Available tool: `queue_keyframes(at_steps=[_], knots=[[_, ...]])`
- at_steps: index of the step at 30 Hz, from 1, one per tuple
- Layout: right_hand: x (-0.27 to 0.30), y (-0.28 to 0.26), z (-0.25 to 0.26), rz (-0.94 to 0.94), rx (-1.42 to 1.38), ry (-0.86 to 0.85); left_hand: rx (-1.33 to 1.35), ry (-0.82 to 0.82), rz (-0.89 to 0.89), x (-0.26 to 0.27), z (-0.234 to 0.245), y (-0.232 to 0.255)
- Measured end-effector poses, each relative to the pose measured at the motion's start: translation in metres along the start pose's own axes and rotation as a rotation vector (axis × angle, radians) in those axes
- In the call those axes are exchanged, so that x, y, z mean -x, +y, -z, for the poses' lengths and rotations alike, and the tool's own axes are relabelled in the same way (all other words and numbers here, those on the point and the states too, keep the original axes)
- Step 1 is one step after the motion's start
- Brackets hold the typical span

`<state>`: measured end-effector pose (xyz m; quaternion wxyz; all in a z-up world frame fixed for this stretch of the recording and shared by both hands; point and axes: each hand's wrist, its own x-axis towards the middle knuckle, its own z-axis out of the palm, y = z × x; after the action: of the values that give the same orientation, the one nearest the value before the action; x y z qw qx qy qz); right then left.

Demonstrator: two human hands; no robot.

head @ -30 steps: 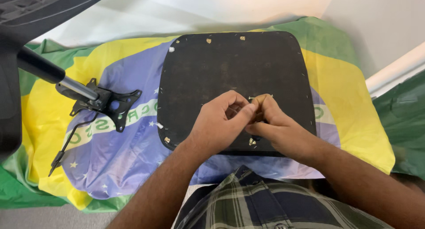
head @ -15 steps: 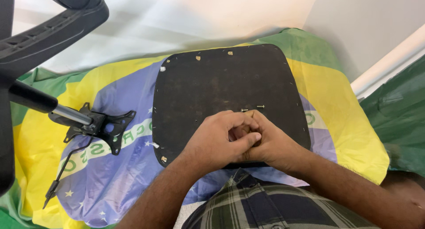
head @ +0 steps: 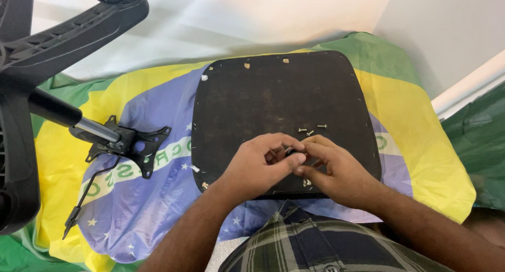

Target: The person removes a chair base from a seat and then uses a screwdriver to fasten screws into the underside of the seat. The person handles the chair seat, base, screws, and screwdriver.

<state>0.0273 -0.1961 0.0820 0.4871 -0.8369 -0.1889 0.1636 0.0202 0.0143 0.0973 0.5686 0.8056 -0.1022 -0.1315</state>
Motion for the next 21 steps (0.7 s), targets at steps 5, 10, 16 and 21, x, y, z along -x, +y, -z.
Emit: queue_keyframes(at_steps=[5,10,16,21], knots=[[-0.004,-0.007,0.008,-0.075,0.062,-0.069,-0.168,0.069,0.056,-0.006,-0.006,0.016],[-0.003,-0.009,0.001,-0.029,0.155,-0.021,-0.198,0.125,0.047,-0.008,-0.015,0.025],[-0.008,0.011,0.014,0.062,-0.061,0.035,-0.187,0.293,0.1,-0.019,-0.005,-0.005],[-0.025,0.048,0.06,-0.348,-0.148,0.458,-0.241,0.58,0.22,-0.033,0.04,-0.075]])
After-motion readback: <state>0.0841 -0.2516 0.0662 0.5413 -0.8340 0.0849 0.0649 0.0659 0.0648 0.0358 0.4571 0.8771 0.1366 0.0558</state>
